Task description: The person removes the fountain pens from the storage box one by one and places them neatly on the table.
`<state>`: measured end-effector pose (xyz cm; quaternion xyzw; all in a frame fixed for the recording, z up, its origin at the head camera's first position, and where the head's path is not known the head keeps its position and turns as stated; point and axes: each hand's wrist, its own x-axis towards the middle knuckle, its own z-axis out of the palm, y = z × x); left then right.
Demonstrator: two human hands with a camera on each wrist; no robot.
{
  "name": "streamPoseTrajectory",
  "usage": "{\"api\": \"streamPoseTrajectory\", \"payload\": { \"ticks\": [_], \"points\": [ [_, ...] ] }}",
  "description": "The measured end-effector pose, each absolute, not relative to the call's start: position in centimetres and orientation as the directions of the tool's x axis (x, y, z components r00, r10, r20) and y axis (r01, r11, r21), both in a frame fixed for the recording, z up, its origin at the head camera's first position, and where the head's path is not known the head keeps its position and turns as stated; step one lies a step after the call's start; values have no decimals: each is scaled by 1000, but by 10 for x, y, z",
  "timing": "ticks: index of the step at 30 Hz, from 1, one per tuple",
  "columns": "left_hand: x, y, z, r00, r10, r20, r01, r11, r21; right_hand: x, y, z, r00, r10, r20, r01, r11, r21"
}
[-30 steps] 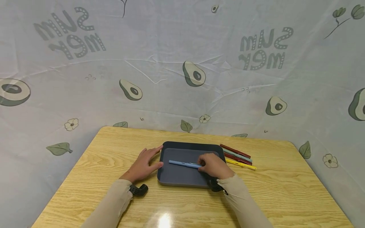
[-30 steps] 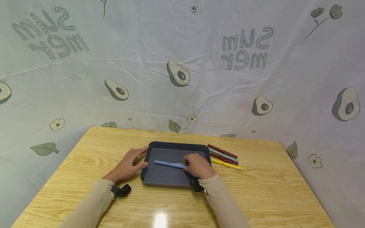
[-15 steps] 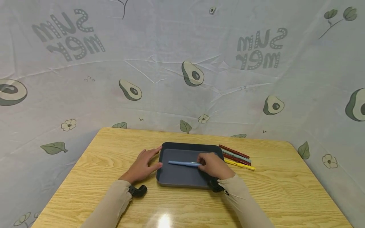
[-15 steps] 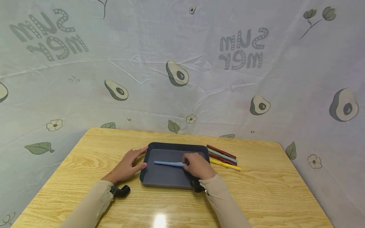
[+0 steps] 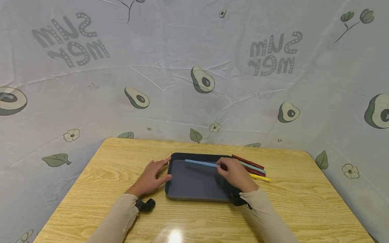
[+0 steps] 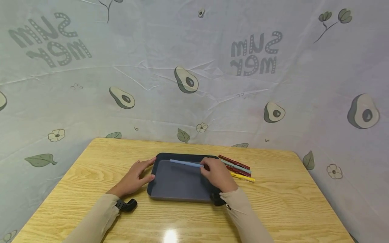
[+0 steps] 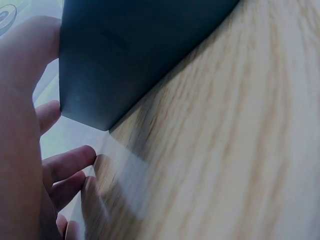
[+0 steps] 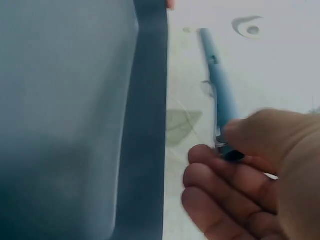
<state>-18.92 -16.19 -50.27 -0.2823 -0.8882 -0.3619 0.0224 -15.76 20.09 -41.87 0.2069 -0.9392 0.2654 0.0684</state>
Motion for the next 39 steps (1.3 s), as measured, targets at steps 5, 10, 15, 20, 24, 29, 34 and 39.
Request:
{"api": "streamPoseTrajectory", "payload": {
  "ticks": [5, 10, 15, 20, 24, 29, 34, 39],
  "points": [
    [-191, -161, -502, -841, 480, 248, 516, 576, 634, -156, 222, -419, -899, -266, 348, -418, 756, -503],
    [-193, -160, -503, -843, 476, 250, 516, 586, 625, -156, 243, -423, -897, -193, 398, -400, 738, -543],
    [-194, -158, -504, -846, 470, 253, 514, 589, 623, -159, 255, -424, -907, -132, 400, -366, 718, -592],
    [-195, -156, -506, -845, 469, 257, 515, 589, 623, -162, 261, -427, -915, -112, 387, -353, 686, -636],
    [-195, -155, -506, -848, 463, 256, 511, 591, 624, -166, 264, -428, -920, -116, 376, -349, 679, -646],
    [-195, -154, -508, -854, 449, 263, 506, 603, 617, -170, 268, -432, -929, -124, 347, -338, 664, -667],
    [-197, -152, -509, -851, 449, 272, 511, 590, 625, -173, 272, -434, -932, -133, 338, -337, 664, -668],
    [-199, -149, -509, -848, 453, 274, 516, 591, 620, -175, 277, -433, -928, -134, 347, -347, 646, -680]
  ]
}}
